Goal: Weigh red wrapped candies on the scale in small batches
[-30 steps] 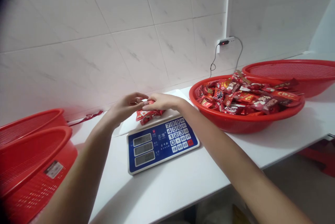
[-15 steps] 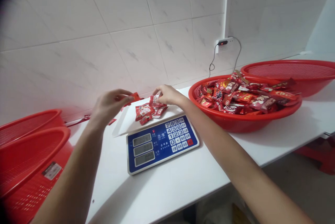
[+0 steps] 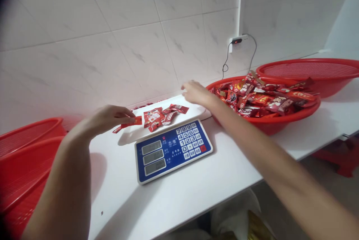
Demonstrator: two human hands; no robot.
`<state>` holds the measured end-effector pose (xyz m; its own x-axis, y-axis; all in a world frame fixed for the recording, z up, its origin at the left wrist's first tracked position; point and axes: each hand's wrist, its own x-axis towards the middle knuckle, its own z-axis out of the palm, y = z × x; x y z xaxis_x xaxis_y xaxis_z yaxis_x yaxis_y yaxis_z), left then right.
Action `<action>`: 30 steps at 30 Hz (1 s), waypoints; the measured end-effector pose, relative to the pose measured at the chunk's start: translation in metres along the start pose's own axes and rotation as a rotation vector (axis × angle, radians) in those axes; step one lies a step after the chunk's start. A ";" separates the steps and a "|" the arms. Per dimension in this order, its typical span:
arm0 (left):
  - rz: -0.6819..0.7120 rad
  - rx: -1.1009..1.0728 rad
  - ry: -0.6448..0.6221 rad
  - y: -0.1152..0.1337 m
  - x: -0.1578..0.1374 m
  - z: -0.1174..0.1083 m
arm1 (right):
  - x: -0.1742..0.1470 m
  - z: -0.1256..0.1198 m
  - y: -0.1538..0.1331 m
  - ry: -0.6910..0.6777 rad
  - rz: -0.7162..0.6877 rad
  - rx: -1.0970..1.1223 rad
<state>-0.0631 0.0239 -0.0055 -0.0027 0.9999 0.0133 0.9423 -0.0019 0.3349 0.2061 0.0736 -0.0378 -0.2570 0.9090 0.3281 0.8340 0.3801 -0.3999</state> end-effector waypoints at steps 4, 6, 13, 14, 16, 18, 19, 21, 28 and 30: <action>0.024 -0.029 0.050 -0.007 -0.004 -0.010 | -0.008 -0.045 0.034 -0.148 0.173 -0.284; 0.038 -0.042 0.051 -0.010 -0.005 -0.014 | -0.017 -0.061 0.061 -0.295 0.219 -0.367; 0.116 -0.015 -0.020 -0.001 0.000 0.000 | -0.036 -0.051 0.119 -0.445 0.263 -0.195; 0.110 -0.019 -0.036 0.001 0.000 0.002 | -0.036 -0.048 0.117 -0.437 0.247 -0.206; 0.086 -0.034 -0.032 0.002 0.000 0.004 | -0.033 -0.044 0.112 -0.418 0.207 -0.209; 0.059 -0.063 0.035 0.001 -0.003 0.001 | -0.030 -0.043 0.108 -0.415 0.173 -0.230; 0.054 -0.083 0.081 0.002 -0.007 -0.002 | -0.029 -0.043 0.108 -0.401 0.161 -0.264; 0.061 -0.120 0.169 0.005 -0.017 -0.009 | -0.027 -0.044 0.109 -0.356 0.138 -0.343; 0.156 -0.239 0.383 0.029 -0.046 -0.020 | -0.031 -0.059 0.115 -0.075 0.169 -0.319; 0.199 -0.269 0.435 0.032 -0.048 -0.020 | -0.033 -0.064 0.114 0.105 0.207 -0.277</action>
<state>-0.0396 -0.0245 0.0238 -0.0256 0.8821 0.4704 0.8201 -0.2506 0.5144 0.3416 0.0757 -0.0394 -0.0290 0.9341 0.3558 0.9674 0.1157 -0.2251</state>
